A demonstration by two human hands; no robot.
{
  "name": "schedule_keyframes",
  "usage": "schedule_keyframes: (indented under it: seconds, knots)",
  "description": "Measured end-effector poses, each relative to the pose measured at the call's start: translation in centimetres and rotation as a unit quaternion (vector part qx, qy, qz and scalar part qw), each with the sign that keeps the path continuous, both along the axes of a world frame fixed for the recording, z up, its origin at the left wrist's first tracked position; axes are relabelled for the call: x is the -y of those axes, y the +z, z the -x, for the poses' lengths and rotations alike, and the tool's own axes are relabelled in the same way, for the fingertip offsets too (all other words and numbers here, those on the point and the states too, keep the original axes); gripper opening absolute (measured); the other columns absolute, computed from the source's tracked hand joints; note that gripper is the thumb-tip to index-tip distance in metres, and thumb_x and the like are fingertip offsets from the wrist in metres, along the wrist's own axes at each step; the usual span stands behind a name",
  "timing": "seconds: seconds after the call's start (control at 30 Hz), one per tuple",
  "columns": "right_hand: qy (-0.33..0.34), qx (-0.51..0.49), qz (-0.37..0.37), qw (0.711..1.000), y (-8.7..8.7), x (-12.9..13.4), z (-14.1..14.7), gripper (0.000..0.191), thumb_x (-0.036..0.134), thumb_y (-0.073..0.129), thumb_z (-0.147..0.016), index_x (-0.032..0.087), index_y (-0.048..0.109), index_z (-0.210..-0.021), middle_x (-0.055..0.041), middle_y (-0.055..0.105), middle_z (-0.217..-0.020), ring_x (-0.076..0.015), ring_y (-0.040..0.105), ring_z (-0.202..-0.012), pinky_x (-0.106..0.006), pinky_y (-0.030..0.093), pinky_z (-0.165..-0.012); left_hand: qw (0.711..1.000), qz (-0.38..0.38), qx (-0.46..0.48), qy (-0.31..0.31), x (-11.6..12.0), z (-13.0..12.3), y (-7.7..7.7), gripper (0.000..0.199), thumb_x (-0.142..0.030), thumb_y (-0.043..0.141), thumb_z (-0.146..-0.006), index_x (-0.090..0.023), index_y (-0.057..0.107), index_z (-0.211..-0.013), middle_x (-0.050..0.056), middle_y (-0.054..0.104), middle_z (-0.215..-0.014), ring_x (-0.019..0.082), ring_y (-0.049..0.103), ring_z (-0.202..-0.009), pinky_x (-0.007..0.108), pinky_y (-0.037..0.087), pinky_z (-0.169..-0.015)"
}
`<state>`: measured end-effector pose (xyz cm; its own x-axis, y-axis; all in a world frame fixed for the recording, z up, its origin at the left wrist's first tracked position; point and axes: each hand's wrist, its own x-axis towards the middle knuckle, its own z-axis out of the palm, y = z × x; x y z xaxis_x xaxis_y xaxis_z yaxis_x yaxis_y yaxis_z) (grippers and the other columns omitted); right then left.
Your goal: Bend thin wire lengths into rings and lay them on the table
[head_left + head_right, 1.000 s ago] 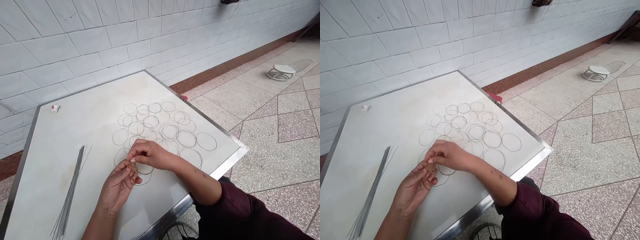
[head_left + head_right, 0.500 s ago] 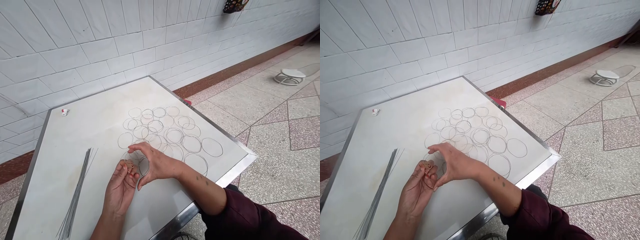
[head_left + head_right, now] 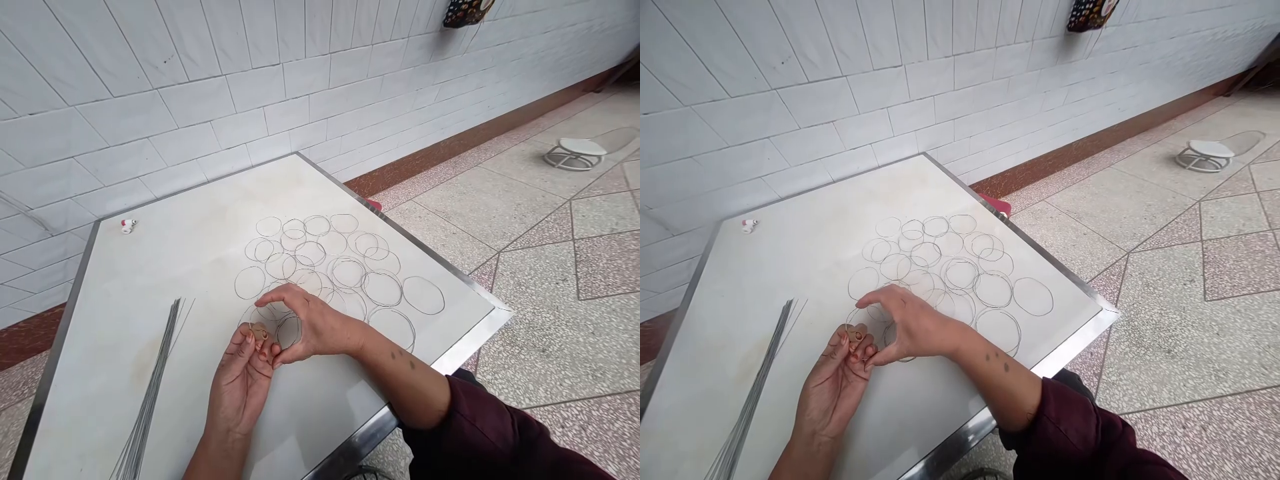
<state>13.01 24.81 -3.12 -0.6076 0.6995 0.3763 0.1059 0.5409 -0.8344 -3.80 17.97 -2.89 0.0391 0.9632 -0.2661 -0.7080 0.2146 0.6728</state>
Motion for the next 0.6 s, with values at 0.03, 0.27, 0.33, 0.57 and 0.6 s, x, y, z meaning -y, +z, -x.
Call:
schedule_keyframes:
  seconds: [0.03,0.27,0.33,0.57,0.6]
  knots:
    - [-0.003,-0.023,0.019,1.000,-0.2,0.0,0.1,0.085,0.032,0.089,-0.060,0.028,0.045,-0.132,-0.0075,0.054,-0.134,-0.0243,0.052,-0.125,-0.043,0.043,-0.106,1.000,0.001,-0.001,0.009,0.0,-0.1,0.0,0.016,-0.017,0.077,-0.075,-0.018,0.062,-0.069,-0.002,0.052,-0.066,0.011,0.053,-0.064,0.025,0.056,-0.069]
    - [0.025,-0.092,0.084,0.992,-1.4,0.2,0.9,0.104,0.029,0.092,-0.058,0.032,0.032,-0.143,-0.0098,0.050,-0.140,-0.0254,0.049,-0.130,-0.046,0.042,-0.107,1.000,0.011,-0.005,0.026,0.2,-0.8,-0.1,0.016,-0.021,0.078,-0.075,-0.019,0.063,-0.071,-0.001,0.055,-0.071,0.011,0.054,-0.067,0.025,0.055,-0.074]
    - [0.034,-0.110,0.077,0.990,-1.5,0.1,0.8,0.107,0.029,0.092,-0.058,0.033,0.029,-0.145,-0.0102,0.048,-0.142,-0.0252,0.049,-0.130,-0.046,0.041,-0.108,1.000,0.009,-0.012,0.019,0.3,-0.9,0.0,0.017,-0.021,0.076,-0.077,-0.019,0.062,-0.070,-0.001,0.054,-0.069,0.011,0.052,-0.065,0.023,0.053,-0.068]
    - [0.037,-0.093,0.023,0.995,-1.2,-0.1,0.4,0.103,0.025,0.090,-0.063,0.032,0.028,-0.145,-0.0100,0.047,-0.142,-0.0238,0.051,-0.128,-0.046,0.040,-0.109,0.993,0.004,-0.104,0.063,0.1,-0.6,0.0,0.015,-0.028,0.078,-0.077,-0.019,0.066,-0.074,-0.001,0.056,-0.074,0.013,0.057,-0.071,0.024,0.051,-0.067]
    - [0.038,-0.093,0.021,0.995,-1.1,0.0,0.4,0.100,0.023,0.087,-0.066,0.032,0.027,-0.145,-0.0094,0.048,-0.142,-0.0226,0.051,-0.127,-0.046,0.041,-0.110,0.991,0.010,-0.115,0.071,0.1,-0.5,-0.1,0.016,-0.029,0.078,-0.076,-0.019,0.066,-0.074,0.000,0.057,-0.075,0.013,0.058,-0.073,0.025,0.051,-0.068]
